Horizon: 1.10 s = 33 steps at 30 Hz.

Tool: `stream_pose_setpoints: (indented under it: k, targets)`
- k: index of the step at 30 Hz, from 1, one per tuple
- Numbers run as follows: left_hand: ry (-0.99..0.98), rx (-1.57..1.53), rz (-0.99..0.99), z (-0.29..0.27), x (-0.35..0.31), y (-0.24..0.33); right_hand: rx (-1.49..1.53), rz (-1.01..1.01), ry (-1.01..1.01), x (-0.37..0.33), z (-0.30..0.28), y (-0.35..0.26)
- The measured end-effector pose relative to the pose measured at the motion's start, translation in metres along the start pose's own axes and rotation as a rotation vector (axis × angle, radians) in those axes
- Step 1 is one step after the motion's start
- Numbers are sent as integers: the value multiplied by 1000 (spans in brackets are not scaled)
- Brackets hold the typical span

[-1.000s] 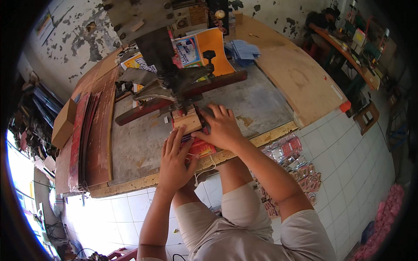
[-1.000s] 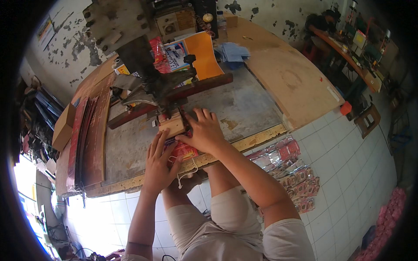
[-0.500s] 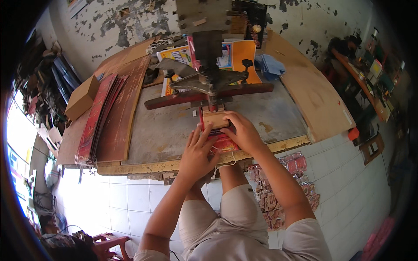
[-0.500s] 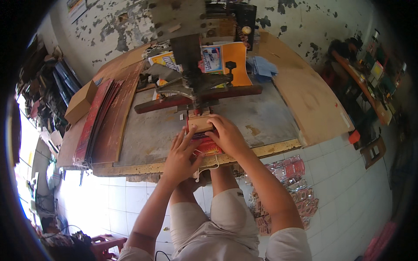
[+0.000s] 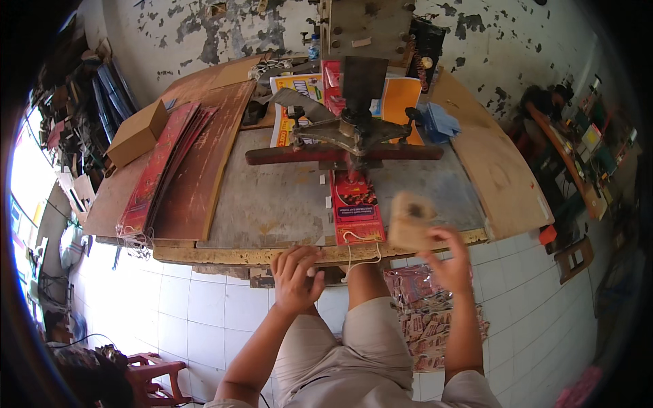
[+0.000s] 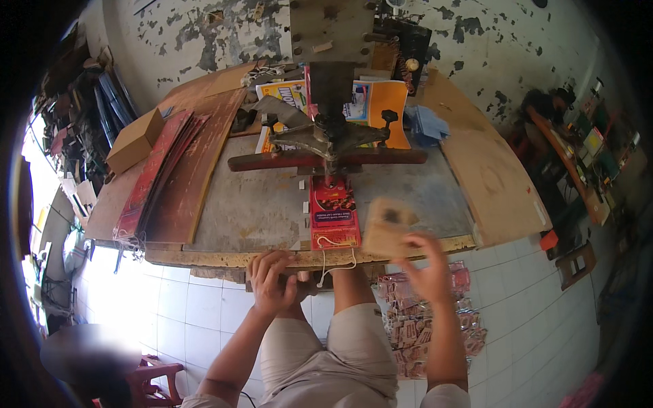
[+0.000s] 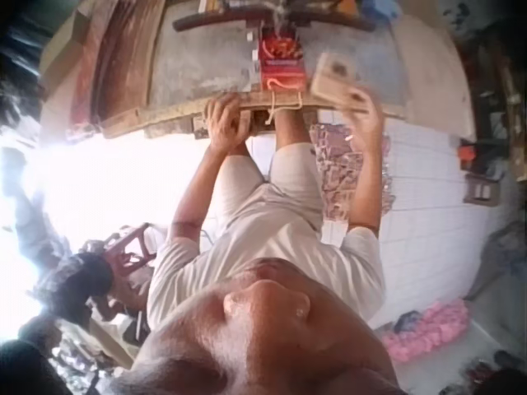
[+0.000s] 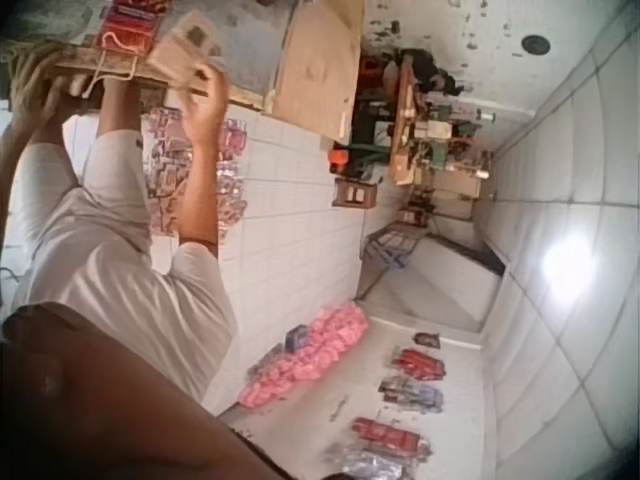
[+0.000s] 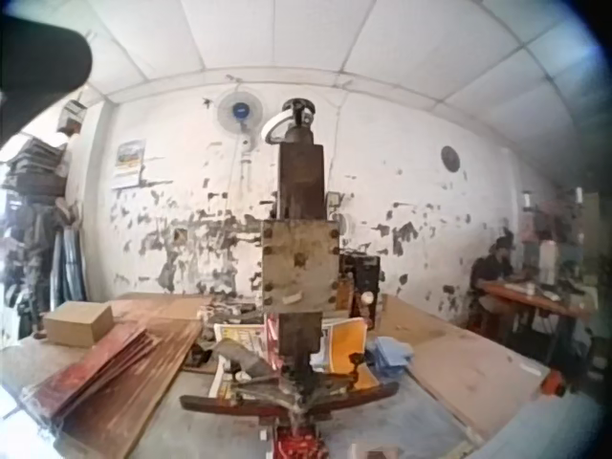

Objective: The person positions a printed cardboard sheet under a manual press, applies pressure using a wooden block, and then moves the sheet to clear the workspace.

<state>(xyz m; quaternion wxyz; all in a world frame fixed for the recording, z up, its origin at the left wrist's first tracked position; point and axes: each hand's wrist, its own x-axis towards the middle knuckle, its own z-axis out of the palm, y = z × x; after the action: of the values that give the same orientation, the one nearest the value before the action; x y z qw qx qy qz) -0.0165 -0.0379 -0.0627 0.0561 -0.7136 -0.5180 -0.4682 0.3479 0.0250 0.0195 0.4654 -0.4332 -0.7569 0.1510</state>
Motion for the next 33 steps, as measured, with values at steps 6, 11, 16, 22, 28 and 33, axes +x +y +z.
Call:
stream_pose_setpoints:
  k: [6,11,16,22,28,33]
  targets:
    - [36,329,-23,28,-49,-24,-339,154,403,16,-110,141]
    - [92,328,-28,51,-54,-29,-436,389,477,14,-163,235]
    - [82,378,-6,44,-54,-30,-428,349,510,6,-157,254]
    - [106,387,9,45,-56,-35,-457,366,501,1,-156,251]
    - [122,373,7,48,-56,-35,-448,399,501,2,-153,242]
    - [133,361,7,49,-56,-35,-432,400,499,2,-153,239]
